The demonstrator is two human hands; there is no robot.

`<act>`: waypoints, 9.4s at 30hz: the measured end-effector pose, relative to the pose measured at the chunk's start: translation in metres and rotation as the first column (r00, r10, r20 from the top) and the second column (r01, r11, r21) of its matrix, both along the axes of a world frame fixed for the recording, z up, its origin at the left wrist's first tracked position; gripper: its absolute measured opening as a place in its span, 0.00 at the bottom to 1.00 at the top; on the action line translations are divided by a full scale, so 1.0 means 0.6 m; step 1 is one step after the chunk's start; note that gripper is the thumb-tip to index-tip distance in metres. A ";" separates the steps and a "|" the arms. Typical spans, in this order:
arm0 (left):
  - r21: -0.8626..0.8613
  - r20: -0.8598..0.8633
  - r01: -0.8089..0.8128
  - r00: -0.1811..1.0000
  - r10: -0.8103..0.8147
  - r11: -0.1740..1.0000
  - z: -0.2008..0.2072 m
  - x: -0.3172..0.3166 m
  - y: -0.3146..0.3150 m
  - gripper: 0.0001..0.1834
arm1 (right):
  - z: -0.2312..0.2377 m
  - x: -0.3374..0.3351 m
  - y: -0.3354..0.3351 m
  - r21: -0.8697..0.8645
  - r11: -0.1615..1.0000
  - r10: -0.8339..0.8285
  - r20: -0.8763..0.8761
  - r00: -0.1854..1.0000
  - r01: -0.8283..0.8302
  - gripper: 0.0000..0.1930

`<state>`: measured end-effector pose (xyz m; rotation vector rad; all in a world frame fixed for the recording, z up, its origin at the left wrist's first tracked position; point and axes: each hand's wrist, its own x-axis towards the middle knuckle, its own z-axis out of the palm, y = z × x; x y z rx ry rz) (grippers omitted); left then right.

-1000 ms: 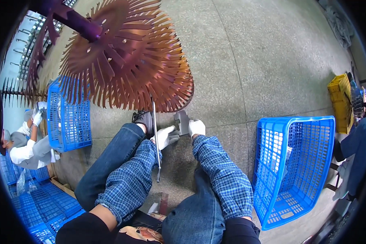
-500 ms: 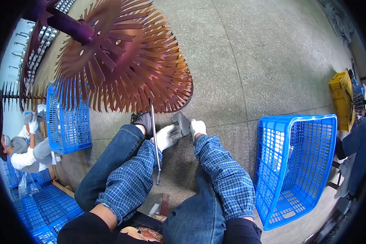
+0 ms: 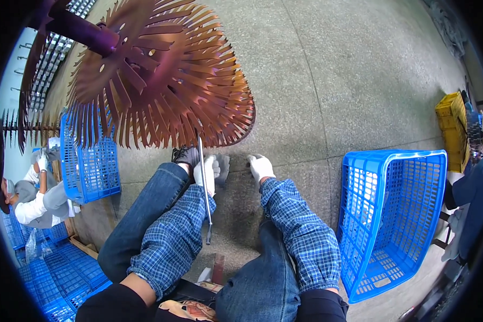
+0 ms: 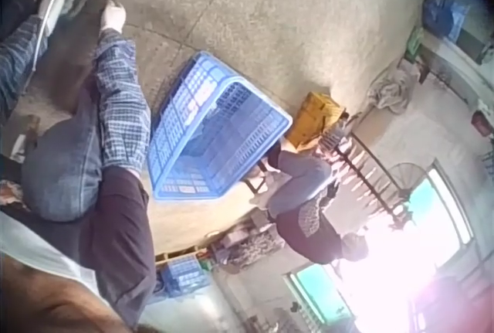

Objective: Removing small metal components from a circular tiered rack and sorting them into a blue plastic crate.

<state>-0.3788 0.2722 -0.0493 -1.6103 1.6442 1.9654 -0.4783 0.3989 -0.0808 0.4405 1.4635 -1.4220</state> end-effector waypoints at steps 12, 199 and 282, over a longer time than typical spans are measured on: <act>-0.517 0.285 0.479 0.878 -0.385 0.709 -0.068 0.057 -0.034 0.19 | 0.024 0.054 -0.015 0.034 0.998 0.058 -0.137 0.989 -0.054 0.15; -0.920 0.390 0.287 0.738 -0.551 -0.267 0.183 -0.120 -0.016 0.22 | 0.197 -0.063 -0.017 -0.243 0.961 0.061 -0.269 0.961 -0.129 0.31; 0.619 -0.526 0.120 0.797 0.296 0.776 0.190 -0.007 -0.018 0.19 | 0.164 0.005 0.045 -0.155 0.965 0.120 -0.455 0.882 -0.211 0.35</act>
